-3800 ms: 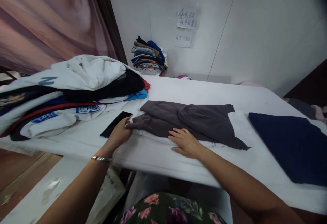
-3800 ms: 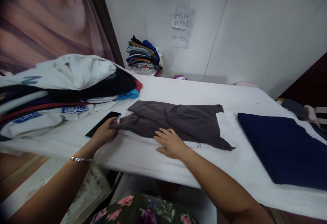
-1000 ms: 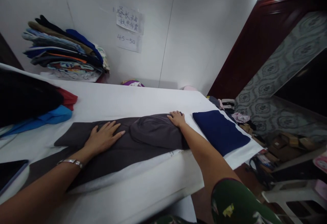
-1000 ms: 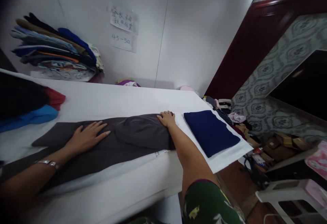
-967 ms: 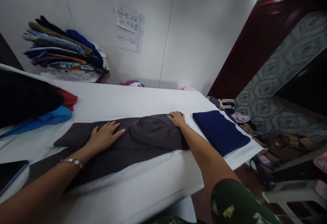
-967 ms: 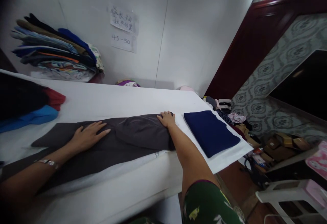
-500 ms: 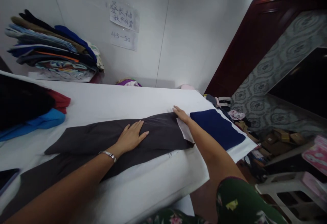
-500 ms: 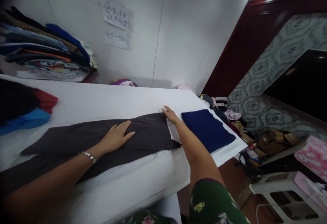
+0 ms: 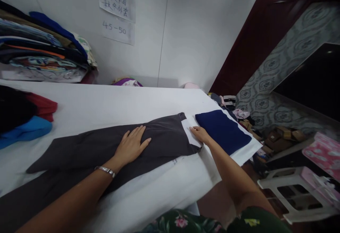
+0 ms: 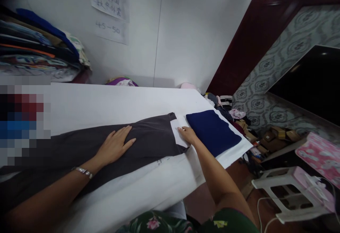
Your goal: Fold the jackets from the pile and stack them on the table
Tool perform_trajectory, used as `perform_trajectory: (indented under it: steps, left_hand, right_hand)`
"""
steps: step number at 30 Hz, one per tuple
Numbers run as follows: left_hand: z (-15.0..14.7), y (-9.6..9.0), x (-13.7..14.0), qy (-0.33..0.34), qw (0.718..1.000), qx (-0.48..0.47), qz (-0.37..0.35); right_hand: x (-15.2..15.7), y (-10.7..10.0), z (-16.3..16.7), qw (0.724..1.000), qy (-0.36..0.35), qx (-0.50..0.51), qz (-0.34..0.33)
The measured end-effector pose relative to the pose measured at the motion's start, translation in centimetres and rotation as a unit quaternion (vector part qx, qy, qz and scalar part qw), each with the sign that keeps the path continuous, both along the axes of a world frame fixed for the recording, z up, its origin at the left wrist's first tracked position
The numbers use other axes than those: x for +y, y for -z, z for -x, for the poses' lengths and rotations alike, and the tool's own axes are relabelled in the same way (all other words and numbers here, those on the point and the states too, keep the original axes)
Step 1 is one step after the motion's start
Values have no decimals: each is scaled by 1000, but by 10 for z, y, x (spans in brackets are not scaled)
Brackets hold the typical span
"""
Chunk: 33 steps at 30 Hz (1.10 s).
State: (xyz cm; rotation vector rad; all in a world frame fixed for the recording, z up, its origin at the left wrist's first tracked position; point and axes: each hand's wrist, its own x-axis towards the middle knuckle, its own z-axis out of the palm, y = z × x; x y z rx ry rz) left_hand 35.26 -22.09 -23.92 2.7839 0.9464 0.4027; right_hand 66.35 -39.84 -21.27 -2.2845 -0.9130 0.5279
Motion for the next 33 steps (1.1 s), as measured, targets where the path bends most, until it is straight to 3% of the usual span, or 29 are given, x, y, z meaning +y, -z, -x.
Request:
perform_trajectory:
  steps: [3,6,9,12,15,18,21,24,26,30,33]
  left_hand:
    - [0,-2,-1,-1,1000,-4,3]
    - [0,-4,-1,2,1000,-1,3]
    - [0,-4,-1,0,1000,-1,0]
    - [-1,-4,-1,1,1000,-4,-2]
    - [-1,-4,0,3,1000,-1,-3]
    - [-1,-4,0,-1,1000,4,-2]
    - [-1,-3,0,-6,1000,8,1]
    - [0,-2,0,-7,1000,2,-3]
    - [0,-1,0,-6,1000,-4,-6]
    - [0,0,2,-6,1000,-5,-6]
    - [0,0,2,-5,1000,-10,-8]
  right_hand:
    - [-17,-2,6,1000,25,3,-5]
    - [-38,-1,15,993,45,96,-43]
    - [-53,0,27,966,15,245,-87]
    - [-57,3,33,944,-3,296,-148]
    - [-57,10,32,952,35,247,-178]
    - [-60,16,29,979,35,167,-109]
    - [-64,15,26,1000,-1,13,-23]
    - [-58,3,28,985,-56,-162,13]
    - [-44,-10,35,969,-103,-226,-17]
    - [5,-31,57,941,-199,-260,-85]
    - [44,-29,66,938,-233,-251,-48]
